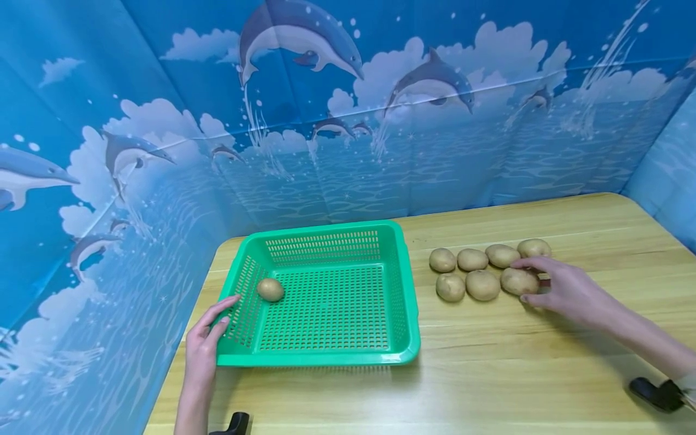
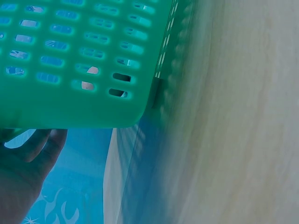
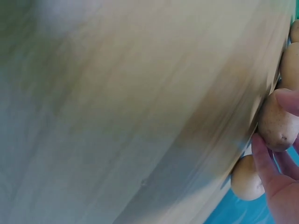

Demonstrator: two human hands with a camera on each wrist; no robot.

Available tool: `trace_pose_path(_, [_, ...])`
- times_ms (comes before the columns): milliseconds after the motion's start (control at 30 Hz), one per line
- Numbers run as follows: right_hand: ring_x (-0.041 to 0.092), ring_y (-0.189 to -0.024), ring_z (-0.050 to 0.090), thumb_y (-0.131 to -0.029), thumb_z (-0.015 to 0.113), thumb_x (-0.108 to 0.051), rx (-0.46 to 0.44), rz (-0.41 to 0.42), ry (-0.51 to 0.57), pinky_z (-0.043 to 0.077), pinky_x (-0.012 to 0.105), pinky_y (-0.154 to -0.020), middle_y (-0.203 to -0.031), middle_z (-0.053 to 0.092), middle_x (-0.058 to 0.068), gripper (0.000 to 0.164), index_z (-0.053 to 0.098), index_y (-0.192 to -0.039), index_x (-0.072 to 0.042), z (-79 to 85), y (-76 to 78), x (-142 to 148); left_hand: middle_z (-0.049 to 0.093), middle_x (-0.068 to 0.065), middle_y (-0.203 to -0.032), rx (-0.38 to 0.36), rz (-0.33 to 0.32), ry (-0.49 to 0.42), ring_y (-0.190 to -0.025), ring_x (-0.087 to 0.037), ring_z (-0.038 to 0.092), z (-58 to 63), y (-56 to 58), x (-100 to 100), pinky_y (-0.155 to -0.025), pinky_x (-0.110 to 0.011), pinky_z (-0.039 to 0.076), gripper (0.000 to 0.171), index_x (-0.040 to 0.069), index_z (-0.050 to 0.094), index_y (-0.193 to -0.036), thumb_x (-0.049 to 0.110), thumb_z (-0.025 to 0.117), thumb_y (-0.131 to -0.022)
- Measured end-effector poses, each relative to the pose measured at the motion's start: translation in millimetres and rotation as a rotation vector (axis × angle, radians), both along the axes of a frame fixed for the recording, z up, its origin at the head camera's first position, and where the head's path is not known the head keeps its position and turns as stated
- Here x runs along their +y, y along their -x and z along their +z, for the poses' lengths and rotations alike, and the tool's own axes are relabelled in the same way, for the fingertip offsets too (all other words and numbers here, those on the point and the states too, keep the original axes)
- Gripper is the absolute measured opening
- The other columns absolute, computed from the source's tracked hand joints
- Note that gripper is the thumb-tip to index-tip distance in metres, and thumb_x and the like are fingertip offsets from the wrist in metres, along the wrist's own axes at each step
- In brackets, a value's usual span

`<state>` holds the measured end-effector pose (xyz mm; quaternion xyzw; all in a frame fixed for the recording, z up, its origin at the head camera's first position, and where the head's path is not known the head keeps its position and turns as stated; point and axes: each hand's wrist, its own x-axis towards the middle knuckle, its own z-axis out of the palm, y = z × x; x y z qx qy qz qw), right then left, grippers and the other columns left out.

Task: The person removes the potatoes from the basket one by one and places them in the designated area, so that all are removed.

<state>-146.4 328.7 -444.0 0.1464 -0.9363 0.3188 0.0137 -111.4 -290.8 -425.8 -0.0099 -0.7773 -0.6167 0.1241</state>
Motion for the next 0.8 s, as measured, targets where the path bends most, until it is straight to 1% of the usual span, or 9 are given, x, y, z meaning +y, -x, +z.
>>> trace_pose_path(133, [0.042,-0.1,0.063,-0.077,0.084,-0.008,-0.009,0.004,0.019,0.056,0.035,-0.075,-0.123,0.055,0.026,0.062,0.055,-0.132,-0.002,-1.6,1.7,0.5,0.057,-0.012,-0.137,-0.001,-0.004,-0.009,-0.138,-0.017,0.038,0.7,0.2,0.7,-0.109,-0.042,0.025,0.033,0.001,0.06,-0.133,0.002,0.046,-0.102])
trace_pose_path(300, [0.044,-0.102,0.063,-0.08,0.082,-0.011,-0.059,-0.001,0.039,0.056,0.032,-0.074,-0.128,0.051,0.031,0.063,0.053,-0.135,-0.003,-1.8,2.0,2.0,0.057,-0.012,-0.137,-0.006,-0.003,-0.009,-0.137,-0.017,0.039,1.4,0.5,1.3,-0.11,-0.043,0.025,0.033,0.001,0.059,-0.133,0.002,0.046,-0.102])
trace_pose_path(400, [0.044,-0.101,0.063,-0.081,0.082,-0.013,-0.076,0.002,0.041,0.056,0.032,-0.074,-0.13,0.049,0.031,0.063,0.052,-0.136,-0.003,-1.6,2.5,2.5,0.058,-0.01,-0.137,-0.013,0.006,-0.005,-0.137,-0.016,0.039,1.3,0.9,1.0,-0.109,-0.042,0.026,0.033,0.002,0.06,-0.132,0.003,0.046,-0.102])
trace_pose_path(500, [0.043,-0.101,0.063,-0.081,0.081,-0.013,-0.074,0.01,0.038,0.056,0.032,-0.075,-0.129,0.05,0.03,0.063,0.051,-0.136,-0.003,-1.5,3.1,2.2,0.058,-0.01,-0.137,-0.019,0.012,0.0,-0.137,-0.015,0.04,1.3,0.9,0.7,-0.109,-0.04,0.027,0.033,0.002,0.06,-0.132,0.003,0.046,-0.102])
trace_pose_path(633, [0.045,-0.106,0.061,-0.082,0.081,-0.013,-0.081,0.02,0.047,0.056,0.031,-0.078,-0.131,0.048,0.029,0.064,0.05,-0.137,-0.002,0.1,2.6,2.4,0.058,-0.011,-0.137,-0.016,0.01,-0.005,-0.137,-0.016,0.04,1.9,0.5,0.8,-0.109,-0.04,0.026,0.033,0.001,0.06,-0.132,0.002,0.046,-0.102])
trace_pose_path(733, [0.047,-0.109,0.058,-0.083,0.081,-0.013,-0.075,0.025,0.053,0.056,0.034,-0.079,-0.132,0.048,0.028,0.065,0.049,-0.138,-0.001,2.0,1.6,3.6,0.058,-0.011,-0.137,-0.014,0.009,-0.009,-0.137,-0.016,0.04,2.1,0.4,0.9,-0.11,-0.04,0.026,0.033,0.001,0.06,-0.132,0.002,0.046,-0.102])
trace_pose_path(800, [0.046,-0.107,0.059,-0.082,0.081,-0.012,-0.038,0.025,0.033,0.056,0.038,-0.078,-0.131,0.05,0.027,0.065,0.05,-0.137,0.0,3.6,0.4,4.7,0.058,-0.011,-0.137,-0.015,0.012,-0.009,-0.137,-0.016,0.04,1.9,0.5,0.7,-0.109,-0.039,0.027,0.033,0.001,0.06,-0.132,0.003,0.046,-0.102])
